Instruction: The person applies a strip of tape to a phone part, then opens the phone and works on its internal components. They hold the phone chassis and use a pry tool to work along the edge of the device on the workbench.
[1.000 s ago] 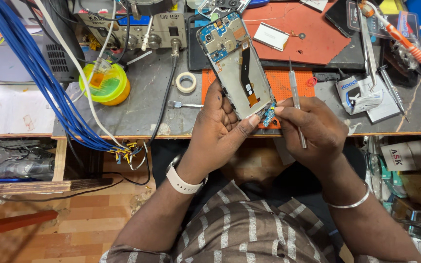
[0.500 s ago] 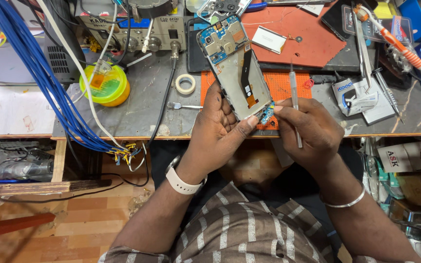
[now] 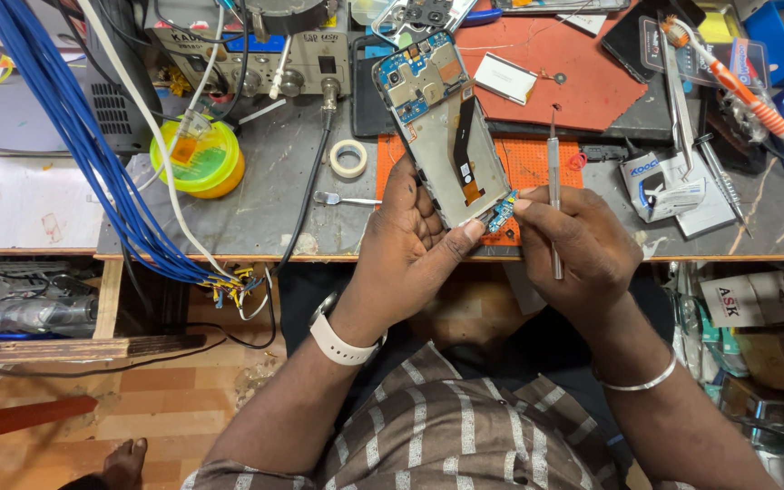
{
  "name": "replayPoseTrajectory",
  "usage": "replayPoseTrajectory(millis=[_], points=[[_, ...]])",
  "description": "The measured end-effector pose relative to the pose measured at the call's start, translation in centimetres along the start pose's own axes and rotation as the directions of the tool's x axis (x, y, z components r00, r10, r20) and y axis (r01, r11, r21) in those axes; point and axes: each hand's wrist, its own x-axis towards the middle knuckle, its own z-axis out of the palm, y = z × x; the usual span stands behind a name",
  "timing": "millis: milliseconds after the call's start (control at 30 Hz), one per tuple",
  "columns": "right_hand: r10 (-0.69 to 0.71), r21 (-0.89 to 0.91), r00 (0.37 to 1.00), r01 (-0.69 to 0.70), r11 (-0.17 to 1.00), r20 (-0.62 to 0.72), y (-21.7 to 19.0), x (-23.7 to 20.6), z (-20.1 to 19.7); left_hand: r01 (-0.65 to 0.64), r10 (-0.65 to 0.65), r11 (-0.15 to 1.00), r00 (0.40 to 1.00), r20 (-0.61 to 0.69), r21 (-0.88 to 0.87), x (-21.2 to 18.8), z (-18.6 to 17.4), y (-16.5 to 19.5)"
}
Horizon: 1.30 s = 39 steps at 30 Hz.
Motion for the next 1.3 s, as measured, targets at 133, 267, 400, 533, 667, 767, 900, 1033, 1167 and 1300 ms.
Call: replayPoseTrajectory(millis=[133, 267, 400, 533, 667, 767, 900, 1033, 1167, 1300], points=[[0.005, 0.006, 1.0, -0.005, 1.0, -0.002, 0.05, -0.1, 0.14, -0.001, 0.001, 1.0, 1.0, 0.002, -0.013, 0.03, 0.0, -0.03], [-0.004, -0.011, 1.0, 0.003, 1.0, -0.021, 0.05, -0.22, 0.29, -0.011, 0.011, 1.0, 1.0, 0.002, -0.001, 0.04, -0.04, -0.06], [0.001, -0.006, 1.0, -0.001, 1.0, -0.02, 0.08, -0.24, 0.34, -0.004, 0.004, 1.0, 1.0, -0.003, -0.008, 0.0, -0.05, -0.09], [0.001, -0.003, 1.0, -0.001, 1.0, -0.007, 0.16, -0.19, 0.3, 0.008, -0.008, 1.0, 1.0, -0.006, 0.001, 0.09, -0.01, -0.18], [-0.006, -0.008, 1.0, 0.005, 1.0, -0.004, 0.12, -0.21, 0.27, -0.003, 0.003, 1.0, 1.0, -0.001, 0.001, 0.12, -0.06, -0.19], [-0.005, -0.007, 1.0, 0.005, 1.0, -0.006, 0.08, -0.27, 0.3, -0.001, 0.001, 1.0, 1.0, -0.002, 0.007, 0.02, -0.04, -0.19], [-0.004, -0.012, 1.0, 0.003, 1.0, -0.012, 0.02, -0.35, 0.33, 0.005, -0.005, 1.0, 1.0, -0.008, 0.014, -0.03, -0.03, -0.18], [0.002, -0.012, 1.0, -0.002, 1.0, -0.002, -0.02, -0.38, 0.31, 0.004, -0.004, 1.0, 1.0, 0.003, 0.001, -0.07, -0.07, -0.11], [0.0, 0.002, 1.0, 0.0, 1.0, 0.015, 0.01, -0.37, 0.33, 0.0, 0.0, 1.0, 1.0, -0.002, 0.015, -0.01, -0.14, -0.16], [-0.01, 0.006, 1.0, 0.01, 1.0, 0.026, 0.03, -0.31, 0.3, 0.01, -0.01, 1.0, 1.0, -0.004, 0.013, -0.08, -0.21, -0.26]])
